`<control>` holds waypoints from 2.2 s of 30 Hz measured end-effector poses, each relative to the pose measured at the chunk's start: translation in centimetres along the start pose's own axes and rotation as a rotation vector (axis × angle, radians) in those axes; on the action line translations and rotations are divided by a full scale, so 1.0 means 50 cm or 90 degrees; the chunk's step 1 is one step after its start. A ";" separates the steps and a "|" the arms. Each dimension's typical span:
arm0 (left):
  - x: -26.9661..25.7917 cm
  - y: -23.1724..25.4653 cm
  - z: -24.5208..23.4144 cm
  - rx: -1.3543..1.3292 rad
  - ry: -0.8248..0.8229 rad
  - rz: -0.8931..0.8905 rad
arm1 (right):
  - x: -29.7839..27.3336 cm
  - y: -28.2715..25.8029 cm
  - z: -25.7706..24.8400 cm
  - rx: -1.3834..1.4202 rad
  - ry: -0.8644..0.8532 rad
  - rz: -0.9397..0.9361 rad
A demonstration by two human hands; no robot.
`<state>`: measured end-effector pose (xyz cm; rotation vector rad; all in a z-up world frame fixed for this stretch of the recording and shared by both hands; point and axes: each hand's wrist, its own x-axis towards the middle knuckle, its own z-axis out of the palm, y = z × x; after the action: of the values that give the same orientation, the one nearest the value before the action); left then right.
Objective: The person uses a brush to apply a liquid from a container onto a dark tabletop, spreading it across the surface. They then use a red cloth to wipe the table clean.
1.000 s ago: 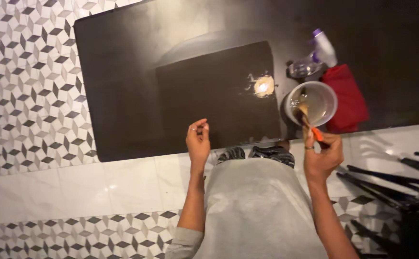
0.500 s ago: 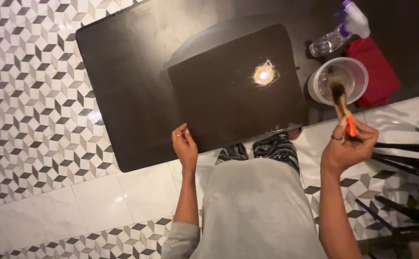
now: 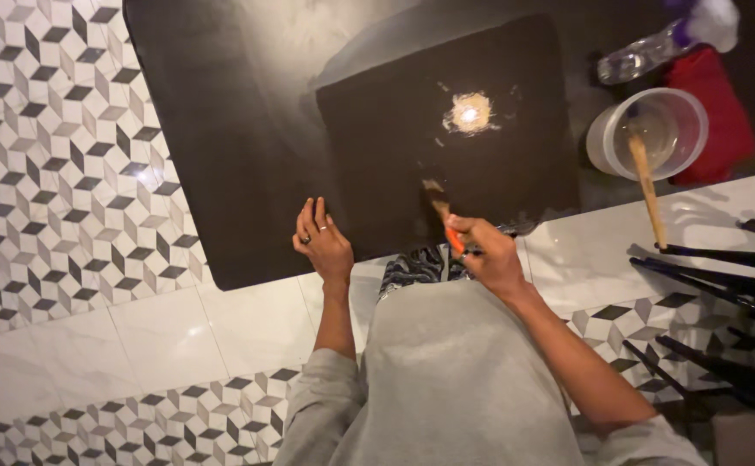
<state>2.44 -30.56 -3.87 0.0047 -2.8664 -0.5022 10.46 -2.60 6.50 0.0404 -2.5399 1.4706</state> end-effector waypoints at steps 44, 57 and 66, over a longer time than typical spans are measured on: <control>-0.005 -0.012 0.010 0.012 0.010 -0.011 | -0.181 0.108 -0.193 -0.163 0.220 0.209; -0.014 -0.014 0.030 0.059 0.002 0.019 | -0.154 0.057 0.017 0.015 0.141 0.168; -0.013 -0.013 0.027 0.034 -0.004 -0.004 | -0.242 0.181 -0.173 0.050 0.415 0.351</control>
<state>2.77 -30.69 -5.49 0.0218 -2.8858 -0.4267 22.58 8.44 0.64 -1.0210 -2.0197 1.4242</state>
